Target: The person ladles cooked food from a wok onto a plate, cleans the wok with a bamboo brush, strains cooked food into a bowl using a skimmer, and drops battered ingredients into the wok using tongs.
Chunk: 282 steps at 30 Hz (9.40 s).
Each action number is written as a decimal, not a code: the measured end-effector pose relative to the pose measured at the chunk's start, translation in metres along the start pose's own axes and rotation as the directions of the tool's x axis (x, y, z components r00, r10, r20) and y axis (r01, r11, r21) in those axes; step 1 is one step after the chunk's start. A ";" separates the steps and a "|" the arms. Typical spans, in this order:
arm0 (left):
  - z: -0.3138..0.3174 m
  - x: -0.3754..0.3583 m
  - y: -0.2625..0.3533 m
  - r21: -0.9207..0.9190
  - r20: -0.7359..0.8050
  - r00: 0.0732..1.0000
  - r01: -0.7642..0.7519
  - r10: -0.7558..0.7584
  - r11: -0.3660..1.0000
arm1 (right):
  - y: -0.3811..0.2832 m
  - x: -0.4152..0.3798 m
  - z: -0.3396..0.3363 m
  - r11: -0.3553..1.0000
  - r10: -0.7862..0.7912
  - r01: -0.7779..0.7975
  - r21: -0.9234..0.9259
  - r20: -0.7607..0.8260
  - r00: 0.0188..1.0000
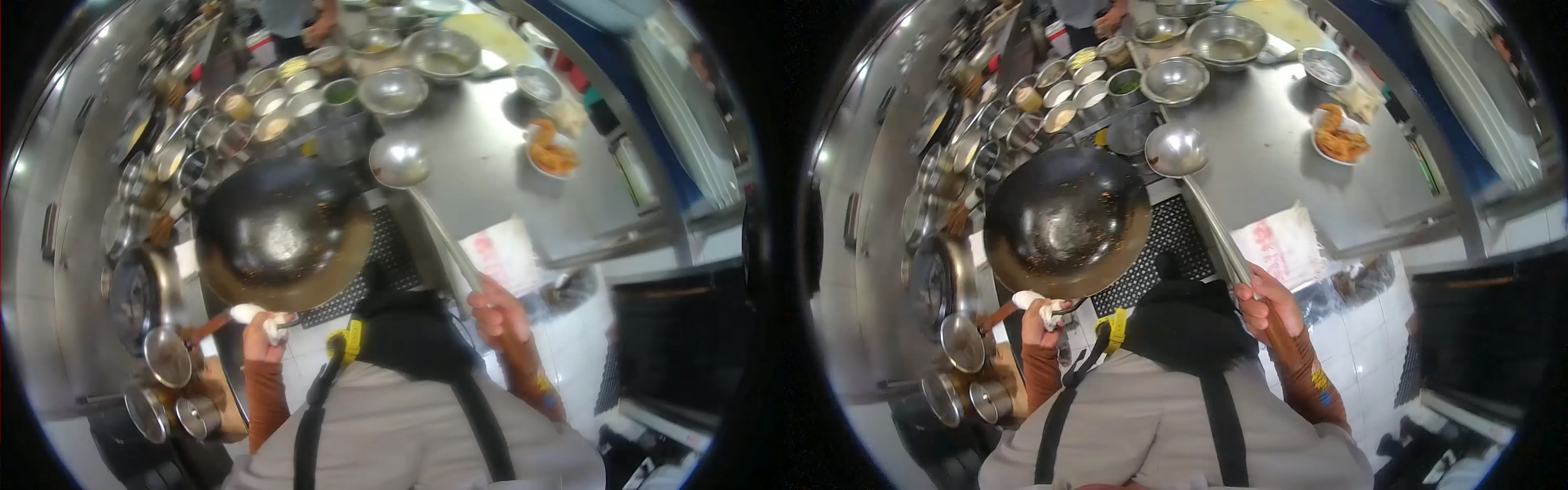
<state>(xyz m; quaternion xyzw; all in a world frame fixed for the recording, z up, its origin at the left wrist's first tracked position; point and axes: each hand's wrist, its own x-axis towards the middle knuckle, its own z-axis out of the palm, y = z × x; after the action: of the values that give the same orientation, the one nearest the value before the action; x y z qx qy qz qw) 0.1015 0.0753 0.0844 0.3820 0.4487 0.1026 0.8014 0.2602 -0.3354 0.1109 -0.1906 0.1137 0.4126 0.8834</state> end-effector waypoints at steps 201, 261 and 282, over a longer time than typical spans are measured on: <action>-0.380 0.185 0.409 0.728 -0.503 0.371 0.668 0.781 0.152 | 0.509 0.721 0.571 -0.265 0.958 0.638 -0.723 -0.270 0.092; -0.235 0.233 0.376 0.960 -0.278 -0.109 0.003 0.954 0.280 | 0.616 0.657 0.465 -0.075 0.969 -0.213 -0.974 -0.121 0.214; -0.294 0.224 0.141 0.422 -0.869 0.187 -0.199 0.457 0.884 | 0.738 0.624 0.513 0.396 0.900 0.912 0.104 0.150 -0.408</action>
<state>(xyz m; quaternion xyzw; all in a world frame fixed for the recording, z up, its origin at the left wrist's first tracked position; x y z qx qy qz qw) 0.0214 0.4390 -0.0501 0.4125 0.7521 0.4319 0.2789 0.1080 0.7462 0.1703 -0.1513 -0.9738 0.1601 0.0572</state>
